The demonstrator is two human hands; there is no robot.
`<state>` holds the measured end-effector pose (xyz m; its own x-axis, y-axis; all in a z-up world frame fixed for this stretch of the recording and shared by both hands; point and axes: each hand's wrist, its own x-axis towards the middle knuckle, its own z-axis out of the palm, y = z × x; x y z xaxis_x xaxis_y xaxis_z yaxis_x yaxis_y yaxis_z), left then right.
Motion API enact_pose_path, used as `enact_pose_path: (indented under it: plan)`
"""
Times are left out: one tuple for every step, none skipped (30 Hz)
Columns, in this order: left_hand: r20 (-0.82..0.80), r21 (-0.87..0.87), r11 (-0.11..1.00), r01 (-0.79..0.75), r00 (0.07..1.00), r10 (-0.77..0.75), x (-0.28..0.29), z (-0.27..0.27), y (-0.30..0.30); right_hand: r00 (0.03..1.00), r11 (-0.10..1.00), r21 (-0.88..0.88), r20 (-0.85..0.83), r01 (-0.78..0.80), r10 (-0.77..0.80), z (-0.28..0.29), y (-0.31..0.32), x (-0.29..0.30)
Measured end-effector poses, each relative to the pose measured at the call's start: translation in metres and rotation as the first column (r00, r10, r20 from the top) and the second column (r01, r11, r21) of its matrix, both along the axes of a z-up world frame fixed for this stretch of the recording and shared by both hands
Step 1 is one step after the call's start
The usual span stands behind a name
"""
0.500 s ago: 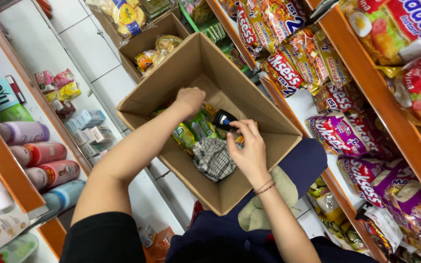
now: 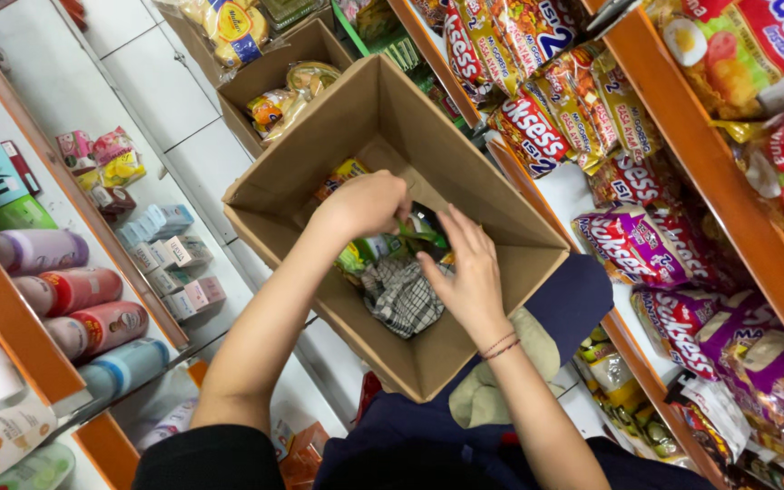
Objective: The person takes instant noodle packets from a cardboard box, wipes them with a cloth, scans them using a handheld barcode scanner, and places them onto a grocery shelf.
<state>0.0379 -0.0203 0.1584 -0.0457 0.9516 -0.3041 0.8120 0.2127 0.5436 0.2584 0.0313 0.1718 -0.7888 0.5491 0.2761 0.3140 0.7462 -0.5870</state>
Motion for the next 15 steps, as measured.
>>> enact_pose_path:
  plan:
    - [0.026, 0.015, 1.0, 0.001, 1.0, -0.002, 0.004, 0.013, -0.003, 1.0, 1.0, 0.003, 0.008, 0.0, 0.0, 0.0, 0.0, 0.0]
    - [0.049, 0.028, 1.0, 0.001, 0.999, -0.003, 0.008, 0.026, -0.005, 1.0, 1.0, 0.005, 0.014, -0.001, 0.001, -0.001, -0.002, -0.001]
    - [0.072, 0.042, 0.999, 0.001, 0.997, -0.004, 0.012, 0.037, -0.008, 1.0, 1.0, 0.008, 0.02, -0.002, 0.002, 0.0, -0.003, 0.0]
    - [0.104, 0.124, 0.992, 0.02, 0.994, -0.033, 0.016, 0.048, -0.011, 1.0, 0.999, -0.037, -0.017, -0.01, 0.01, 0.002, -0.004, 0.003]
    - [0.134, 0.206, 0.978, 0.036, 0.989, -0.064, 0.02, 0.057, -0.013, 0.998, 0.997, -0.081, -0.054, -0.021, 0.016, 0.005, -0.003, 0.007]
    - [0.161, 0.286, 0.957, 0.046, 0.982, -0.095, 0.024, 0.067, -0.016, 0.995, 0.992, -0.125, -0.093, -0.036, 0.024, 0.008, -0.002, 0.011]
    - [0.208, 0.288, 0.955, 0.066, 0.97, -0.13, 0.027, 0.075, -0.017, 0.997, 0.979, -0.199, -0.067, -0.045, 0.032, 0.011, -0.002, 0.017]
    - [0.251, 0.292, 0.952, 0.088, 0.954, -0.165, 0.03, 0.084, -0.018, 0.998, 0.961, -0.271, -0.045, -0.051, 0.041, 0.015, -0.001, 0.024]
    - [0.294, 0.297, 0.948, 0.11, 0.935, -0.2, 0.033, 0.092, -0.02, 0.998, 0.938, -0.341, -0.023, -0.056, 0.052, 0.019, -0.001, 0.031]
    - [0.342, 0.345, 0.935, 0.084, 0.916, -0.209, 0.038, 0.1, -0.02, 0.999, 0.935, -0.352, -0.032, -0.034, 0.024, 0.022, 0.0, 0.039]
    - [0.39, 0.39, 0.919, 0.055, 0.894, -0.219, 0.044, 0.106, -0.022, 0.999, 0.932, -0.363, -0.041, -0.011, -0.004, 0.025, 0.0, 0.047]
    - [0.433, 0.436, 0.899, 0.028, 0.869, -0.237, 0.05, 0.112, -0.022, 0.998, 0.929, -0.37, -0.051, 0.014, -0.035, 0.028, 0.0, 0.054]
    - [0.421, 0.47, 0.881, -0.051, 0.89, -0.173, 0.054, 0.116, -0.025, 0.992, 0.904, -0.42, -0.059, 0.076, -0.111, 0.03, -0.003, 0.061]
    - [0.414, 0.506, 0.853, -0.127, 0.903, -0.111, 0.057, 0.118, -0.029, 0.98, 0.873, -0.468, -0.061, 0.138, -0.188, 0.032, -0.004, 0.07]
    - [0.411, 0.54, 0.817, -0.201, 0.911, -0.048, 0.06, 0.119, -0.033, 0.963, 0.835, -0.515, -0.061, 0.196, -0.264, 0.034, -0.005, 0.079]
